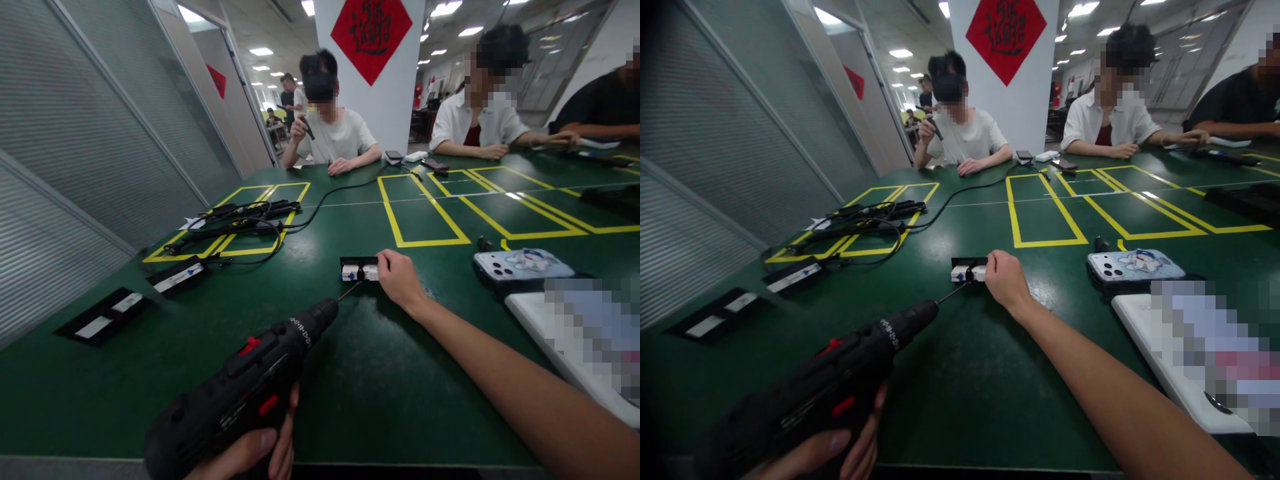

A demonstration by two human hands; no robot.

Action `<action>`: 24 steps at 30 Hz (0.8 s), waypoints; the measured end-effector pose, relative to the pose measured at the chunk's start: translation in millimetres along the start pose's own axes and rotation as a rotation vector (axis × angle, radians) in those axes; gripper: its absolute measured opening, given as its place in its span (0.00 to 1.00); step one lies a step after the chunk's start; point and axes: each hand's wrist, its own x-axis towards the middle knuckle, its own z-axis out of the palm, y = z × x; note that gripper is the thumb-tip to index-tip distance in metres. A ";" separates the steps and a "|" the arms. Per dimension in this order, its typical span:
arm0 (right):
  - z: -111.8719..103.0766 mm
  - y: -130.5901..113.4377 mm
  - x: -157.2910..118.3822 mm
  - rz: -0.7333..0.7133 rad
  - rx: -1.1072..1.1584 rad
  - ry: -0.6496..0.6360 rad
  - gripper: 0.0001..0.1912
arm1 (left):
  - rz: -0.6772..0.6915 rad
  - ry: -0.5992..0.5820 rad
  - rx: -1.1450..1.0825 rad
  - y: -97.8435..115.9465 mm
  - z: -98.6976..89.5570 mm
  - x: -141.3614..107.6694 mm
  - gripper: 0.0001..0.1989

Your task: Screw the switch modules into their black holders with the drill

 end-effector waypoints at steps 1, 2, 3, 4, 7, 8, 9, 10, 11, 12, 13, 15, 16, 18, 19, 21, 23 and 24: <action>-0.1 0.0 -0.1 0.000 0.002 0.000 0.10 | -0.002 -0.001 -0.003 -0.6 -1.0 0.0 0.18; -0.3 0.0 -0.1 -0.001 0.003 0.000 0.10 | -0.004 -0.001 -0.004 -1.1 -1.8 -0.1 0.18; -0.4 0.0 -0.1 -0.001 0.004 0.000 0.10 | -0.007 -0.002 -0.004 -1.6 -2.3 -0.2 0.18; -0.5 0.1 0.0 -0.002 0.005 0.001 0.10 | -0.009 -0.004 -0.002 -1.8 -2.5 -0.4 0.18; -0.8 0.0 0.1 -0.006 0.005 0.001 0.10 | 0.007 -0.002 0.013 -1.6 -1.0 -1.2 0.18; -0.9 -0.1 0.1 -0.007 0.004 0.000 0.10 | 0.017 0.003 0.016 -1.3 0.0 -1.5 0.18; -0.9 -0.2 0.1 -0.007 0.003 -0.001 0.10 | 0.023 0.009 0.019 -1.1 1.0 -1.7 0.18; -0.9 -0.2 0.0 -0.007 0.003 -0.001 0.10 | 0.024 0.017 0.021 -0.8 1.8 -1.8 0.18; -0.9 -0.2 0.0 -0.006 0.002 -0.002 0.10 | 0.021 0.023 0.022 -0.6 2.6 -1.8 0.18; -0.8 -0.1 0.0 -0.005 0.002 -0.003 0.10 | 0.018 0.026 0.024 -0.4 3.2 -1.7 0.19; -0.7 0.1 -0.1 -0.004 0.003 -0.004 0.10 | 0.019 0.026 0.027 -0.2 3.7 -1.4 0.19; -0.6 0.4 -0.1 -0.001 0.006 -0.007 0.10 | 0.024 0.019 0.028 0.0 4.2 -0.8 0.19; -0.5 0.6 -0.1 0.000 0.007 -0.009 0.10 | 0.026 0.015 0.027 0.1 4.4 -0.5 0.18; -0.5 0.6 -0.2 0.002 0.010 -0.012 0.10 | 0.027 0.016 0.025 0.0 4.5 -0.3 0.18; -0.6 0.4 -0.1 0.003 0.010 -0.013 0.10 | 0.027 0.019 0.025 -0.1 4.4 -0.4 0.17; -0.8 0.0 0.0 0.007 0.009 -0.014 0.10 | 0.023 0.025 0.030 -0.6 3.9 -0.7 0.17; -1.0 -0.5 0.4 0.010 0.005 -0.014 0.10 | 0.009 0.027 0.033 -1.0 3.2 -1.0 0.18; -1.2 -0.6 0.5 0.011 0.003 -0.015 0.10 | 0.000 0.026 0.035 -1.2 2.7 -1.1 0.18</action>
